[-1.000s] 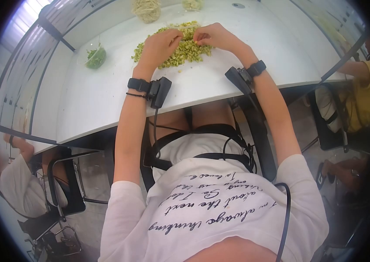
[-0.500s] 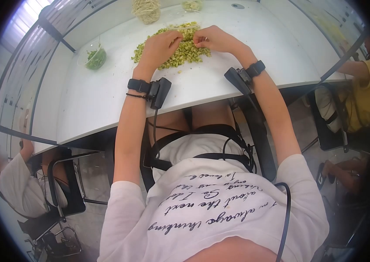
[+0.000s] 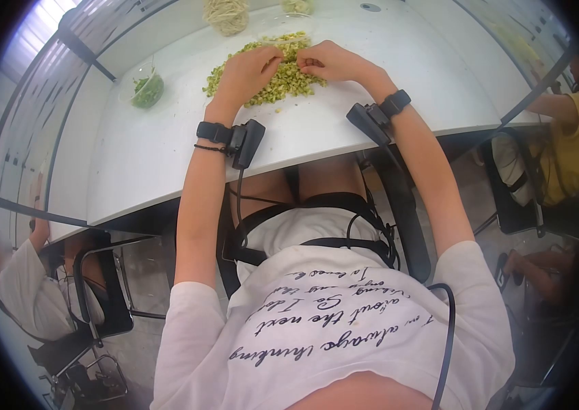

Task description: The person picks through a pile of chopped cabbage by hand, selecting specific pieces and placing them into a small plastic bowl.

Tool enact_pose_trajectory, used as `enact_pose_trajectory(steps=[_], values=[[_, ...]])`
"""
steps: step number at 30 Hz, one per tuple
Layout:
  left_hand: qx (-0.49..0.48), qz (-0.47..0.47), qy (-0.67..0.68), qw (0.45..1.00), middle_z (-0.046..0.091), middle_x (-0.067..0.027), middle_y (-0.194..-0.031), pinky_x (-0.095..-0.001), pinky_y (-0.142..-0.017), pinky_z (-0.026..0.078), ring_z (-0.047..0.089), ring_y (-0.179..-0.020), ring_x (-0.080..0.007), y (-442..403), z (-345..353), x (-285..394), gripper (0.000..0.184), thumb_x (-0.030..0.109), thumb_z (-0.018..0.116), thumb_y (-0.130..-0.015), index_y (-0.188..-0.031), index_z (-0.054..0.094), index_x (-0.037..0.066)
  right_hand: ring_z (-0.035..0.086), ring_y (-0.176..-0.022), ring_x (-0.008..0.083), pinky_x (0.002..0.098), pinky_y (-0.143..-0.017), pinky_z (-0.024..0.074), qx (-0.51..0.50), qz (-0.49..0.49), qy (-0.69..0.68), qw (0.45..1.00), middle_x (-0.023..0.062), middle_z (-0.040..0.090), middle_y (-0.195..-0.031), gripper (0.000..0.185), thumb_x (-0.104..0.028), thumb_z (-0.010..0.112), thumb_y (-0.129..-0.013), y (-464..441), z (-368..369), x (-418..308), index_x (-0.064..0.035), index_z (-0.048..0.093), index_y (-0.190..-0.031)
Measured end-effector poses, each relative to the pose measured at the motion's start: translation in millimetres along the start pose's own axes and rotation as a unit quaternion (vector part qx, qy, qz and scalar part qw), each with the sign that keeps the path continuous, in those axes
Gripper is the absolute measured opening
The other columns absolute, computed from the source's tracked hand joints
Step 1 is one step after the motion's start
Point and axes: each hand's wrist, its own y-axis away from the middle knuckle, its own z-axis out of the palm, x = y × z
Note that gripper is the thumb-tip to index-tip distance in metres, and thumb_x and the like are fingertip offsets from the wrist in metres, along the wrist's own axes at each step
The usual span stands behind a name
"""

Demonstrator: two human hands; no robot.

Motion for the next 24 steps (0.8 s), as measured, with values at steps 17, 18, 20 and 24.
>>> enact_pose_trajectory(steps=[17,18,20,24], values=[[-0.019,-0.011,0.033,0.999,0.063,-0.0083,-0.079,-0.0323,-0.06,0.045,0.056,-0.064,-0.0235,-1.1,0.3,-0.3,0.013,0.014,0.056,-0.085,-0.095,0.062,0.007,0.06,-0.071,0.0112,0.0262,-0.066,0.0477,0.048,0.09,-0.121,0.987,0.0049,0.066,-0.077,0.008,-0.006,0.063,-0.08,-0.7,-3.4,-4.2,-0.0025,0.061,-0.087],[-0.015,-0.007,0.036,0.999,0.063,-0.0083,-0.079,-0.0324,-0.06,0.045,0.056,-0.064,-0.0236,-1.0,0.3,-0.7,0.013,0.014,0.056,-0.085,-0.095,0.062,0.007,0.06,-0.069,0.0127,0.0267,-0.065,0.0476,0.056,0.076,-0.12,0.988,0.0055,0.066,-0.075,0.008,-0.006,0.063,-0.079,-1.1,-2.9,-3.8,-0.0027,0.061,-0.086],[-0.009,0.001,0.043,0.999,0.062,-0.0082,-0.079,-0.0325,-0.06,0.045,0.056,-0.064,-0.0237,-0.6,0.6,-0.7,0.013,0.014,0.056,-0.085,-0.095,0.062,0.007,0.061,-0.066,0.0156,0.0278,-0.063,0.0475,0.073,0.047,-0.119,0.989,0.0067,0.065,-0.071,0.007,-0.007,0.064,-0.077,-0.8,-1.3,-2.6,-0.0032,0.061,-0.082],[-0.011,0.011,0.035,0.999,0.062,-0.0083,-0.079,-0.0333,-0.06,0.045,0.056,-0.065,-0.024,-1.4,1.8,-3.4,0.013,0.014,0.056,-0.085,-0.095,0.061,0.008,0.061,-0.07,0.0153,0.0285,-0.065,0.0468,0.07,0.058,-0.118,0.989,0.0067,0.064,-0.072,0.007,-0.007,0.063,-0.078,-0.7,-3.2,-8.0,-0.0035,0.059,-0.083]])
